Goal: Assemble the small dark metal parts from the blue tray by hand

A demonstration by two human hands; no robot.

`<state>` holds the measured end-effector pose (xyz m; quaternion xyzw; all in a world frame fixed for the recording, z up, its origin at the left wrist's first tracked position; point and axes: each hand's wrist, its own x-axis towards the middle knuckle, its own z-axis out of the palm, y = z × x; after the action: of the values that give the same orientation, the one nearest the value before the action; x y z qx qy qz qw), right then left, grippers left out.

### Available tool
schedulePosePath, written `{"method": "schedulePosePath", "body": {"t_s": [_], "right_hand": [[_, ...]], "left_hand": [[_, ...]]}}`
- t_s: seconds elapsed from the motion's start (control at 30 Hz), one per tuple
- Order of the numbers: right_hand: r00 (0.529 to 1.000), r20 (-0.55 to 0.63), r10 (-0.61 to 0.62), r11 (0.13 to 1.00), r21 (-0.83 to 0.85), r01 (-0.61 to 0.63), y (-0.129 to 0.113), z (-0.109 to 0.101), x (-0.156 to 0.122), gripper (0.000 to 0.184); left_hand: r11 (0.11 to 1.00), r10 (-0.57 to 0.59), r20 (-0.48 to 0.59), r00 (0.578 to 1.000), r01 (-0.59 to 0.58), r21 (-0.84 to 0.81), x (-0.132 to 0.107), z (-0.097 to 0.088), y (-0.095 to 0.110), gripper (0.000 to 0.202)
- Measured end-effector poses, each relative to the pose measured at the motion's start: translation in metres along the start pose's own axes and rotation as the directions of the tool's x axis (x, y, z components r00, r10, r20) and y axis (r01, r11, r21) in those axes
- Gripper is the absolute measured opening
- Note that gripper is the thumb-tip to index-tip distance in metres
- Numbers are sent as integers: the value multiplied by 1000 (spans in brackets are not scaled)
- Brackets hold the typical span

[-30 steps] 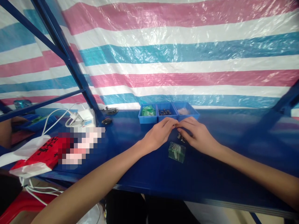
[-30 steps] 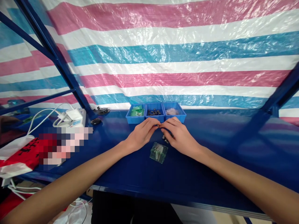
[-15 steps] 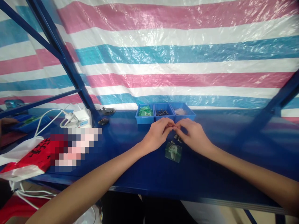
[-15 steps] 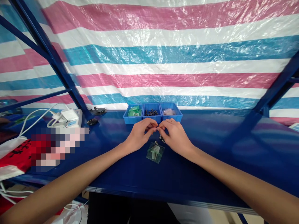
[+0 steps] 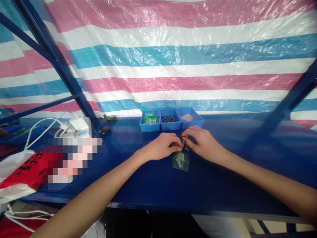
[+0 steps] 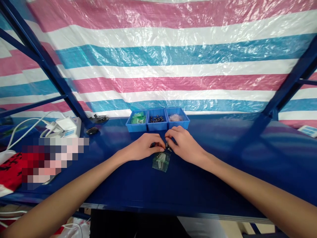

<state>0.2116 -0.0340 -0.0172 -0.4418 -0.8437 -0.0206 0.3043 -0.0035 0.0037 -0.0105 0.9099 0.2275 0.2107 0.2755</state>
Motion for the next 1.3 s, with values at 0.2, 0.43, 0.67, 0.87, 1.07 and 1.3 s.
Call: {"method": "schedulePosePath", "body": {"t_s": [0.2,0.43,0.67,0.87,1.07,1.3], "right_hand": [[998,-24,-60,997,56,61,-6,-2,-1,9],[994,-75,-81,993,78,87,-13,-4,0,7],[997,-75,-31,996,78,37,-15,-3,0,11],[994,-109,23,993,120,-9,-15,-3,0,12],[994,-108,1,991,131,13,-19,-3,1,18],[984,-179,14,992,127,9,-15,-3,1,14]], "left_hand": [[991,-66,-199,978,41,-130,1,1,-7,11],[938,-150,-289,946,44,-344,5,4,-2,16],[998,17,-384,923,-37,-45,2,-4,3,18],[964,227,-391,892,-147,223,0,-4,-5,11],[964,208,-367,907,-127,233,-1,-2,-6,14],[976,164,-357,920,-98,194,0,-1,-5,15]]}}
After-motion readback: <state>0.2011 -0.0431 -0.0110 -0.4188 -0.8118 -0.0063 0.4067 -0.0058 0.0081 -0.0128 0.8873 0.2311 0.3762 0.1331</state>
